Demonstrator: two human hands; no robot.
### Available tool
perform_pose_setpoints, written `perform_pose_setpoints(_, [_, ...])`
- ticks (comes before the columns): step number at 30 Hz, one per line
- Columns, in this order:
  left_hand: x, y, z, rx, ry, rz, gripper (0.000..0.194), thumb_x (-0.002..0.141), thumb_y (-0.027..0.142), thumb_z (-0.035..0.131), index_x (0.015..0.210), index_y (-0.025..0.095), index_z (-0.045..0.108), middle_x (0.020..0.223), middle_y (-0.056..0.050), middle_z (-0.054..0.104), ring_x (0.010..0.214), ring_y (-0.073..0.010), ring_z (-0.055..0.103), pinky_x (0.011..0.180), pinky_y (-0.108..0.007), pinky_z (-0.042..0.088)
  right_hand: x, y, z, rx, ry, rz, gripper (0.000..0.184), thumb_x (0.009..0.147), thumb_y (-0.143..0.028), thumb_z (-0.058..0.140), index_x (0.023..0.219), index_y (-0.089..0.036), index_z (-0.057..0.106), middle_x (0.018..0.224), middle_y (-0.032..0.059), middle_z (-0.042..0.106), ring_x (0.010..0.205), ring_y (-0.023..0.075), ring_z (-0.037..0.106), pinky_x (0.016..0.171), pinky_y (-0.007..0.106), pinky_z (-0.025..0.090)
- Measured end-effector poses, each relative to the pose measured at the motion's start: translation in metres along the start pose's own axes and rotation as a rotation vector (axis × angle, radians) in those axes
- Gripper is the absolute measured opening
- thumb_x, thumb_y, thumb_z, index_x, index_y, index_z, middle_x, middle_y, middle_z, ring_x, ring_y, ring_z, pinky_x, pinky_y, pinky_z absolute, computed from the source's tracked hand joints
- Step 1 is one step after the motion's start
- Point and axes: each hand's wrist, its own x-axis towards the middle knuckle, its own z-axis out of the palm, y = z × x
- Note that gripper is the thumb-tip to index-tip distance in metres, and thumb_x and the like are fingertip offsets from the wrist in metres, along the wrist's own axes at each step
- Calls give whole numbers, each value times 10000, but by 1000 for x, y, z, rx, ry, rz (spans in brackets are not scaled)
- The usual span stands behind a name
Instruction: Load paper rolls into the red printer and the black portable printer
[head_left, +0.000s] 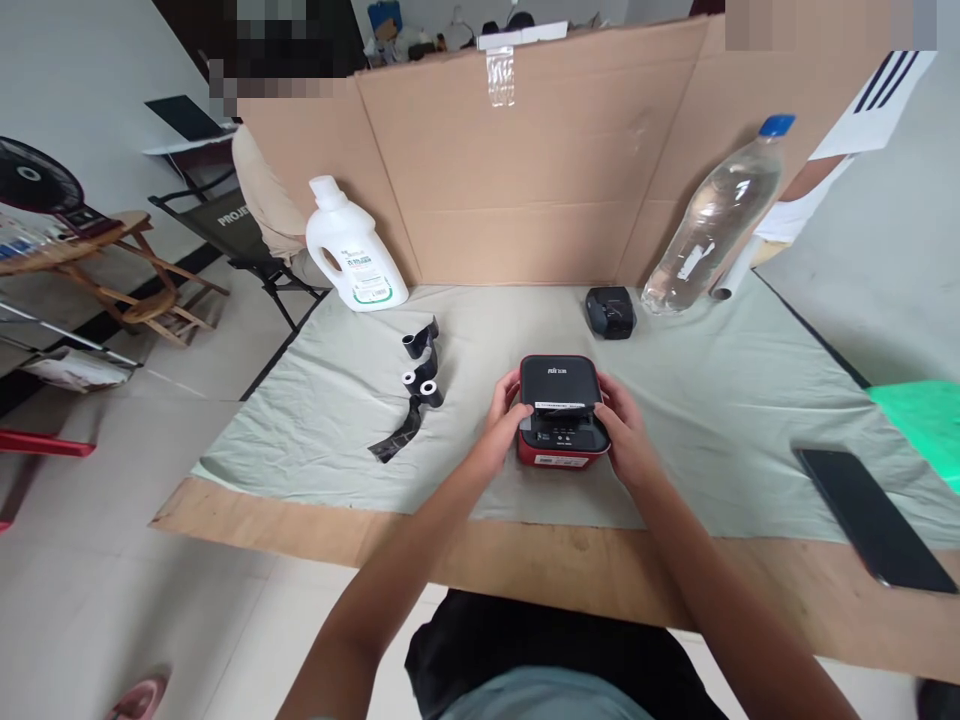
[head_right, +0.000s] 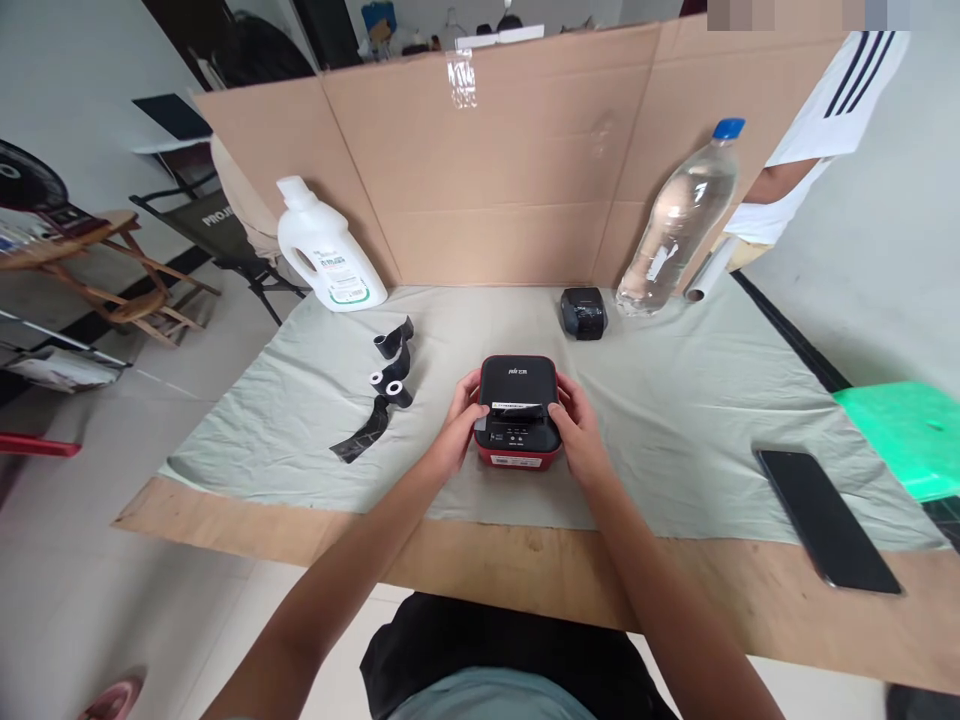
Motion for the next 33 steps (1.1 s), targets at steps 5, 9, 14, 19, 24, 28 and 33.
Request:
perform_pose_setpoints(5, [2,-9,2,-79,24,-36,658,734,228,636,1377,294,509,1535,-13,505,1488,-271,384,1220,-403,342,0,4,0,11,31,12,451,902,-390,672,1345,-330,612,1453,7,619,1373,263,544,1170,461,434])
perform_pose_setpoints(9, [3,-9,3,-100,34,-43,670,722,240,648,1376,294,513,1541,-4,505,1491,-274,385,1226,-418,339,1,4,-1,40,22,39,455,890,-386,681,1338,-338,615,1446,0,623,1376,266,539,1167,462,434])
perform_pose_setpoints(14, [5,-9,3,-107,37,-52,671,707,236,642,1363,294,516,1497,-12,550,1468,-271,423,1195,-422,383,3,5,-1,73,28,69,484,812,-302,671,1293,-339,634,1430,-13,631,1381,280,527,1147,464,449])
perform_pose_setpoints(19, [6,-7,3,-78,26,-69,688,694,205,625,1364,301,504,1482,-13,554,1431,-272,461,1149,-409,429,3,2,3,101,45,115,535,760,-263,646,1289,-339,626,1401,-7,643,1369,294,530,1095,460,491])
perform_pose_setpoints(24, [4,-2,5,-78,23,-56,670,682,166,624,1334,286,525,1486,-13,550,1447,-265,440,1131,-373,437,4,-2,6,88,44,121,612,729,-241,626,1336,-310,588,1408,17,633,1345,290,545,1056,437,513])
perform_pose_setpoints(28, [3,-1,5,-83,11,-51,641,688,160,620,1312,284,549,1487,-11,554,1448,-267,441,1135,-370,435,3,0,6,60,41,107,619,737,-265,625,1351,-325,582,1410,10,633,1339,286,549,1042,428,522])
perform_pose_setpoints(33, [4,-2,2,-85,9,-41,634,686,158,644,1301,288,564,1530,-18,512,1472,-273,414,1130,-371,448,1,4,5,43,18,55,615,766,-287,618,1379,-325,573,1454,11,605,1357,283,539,1085,437,496])
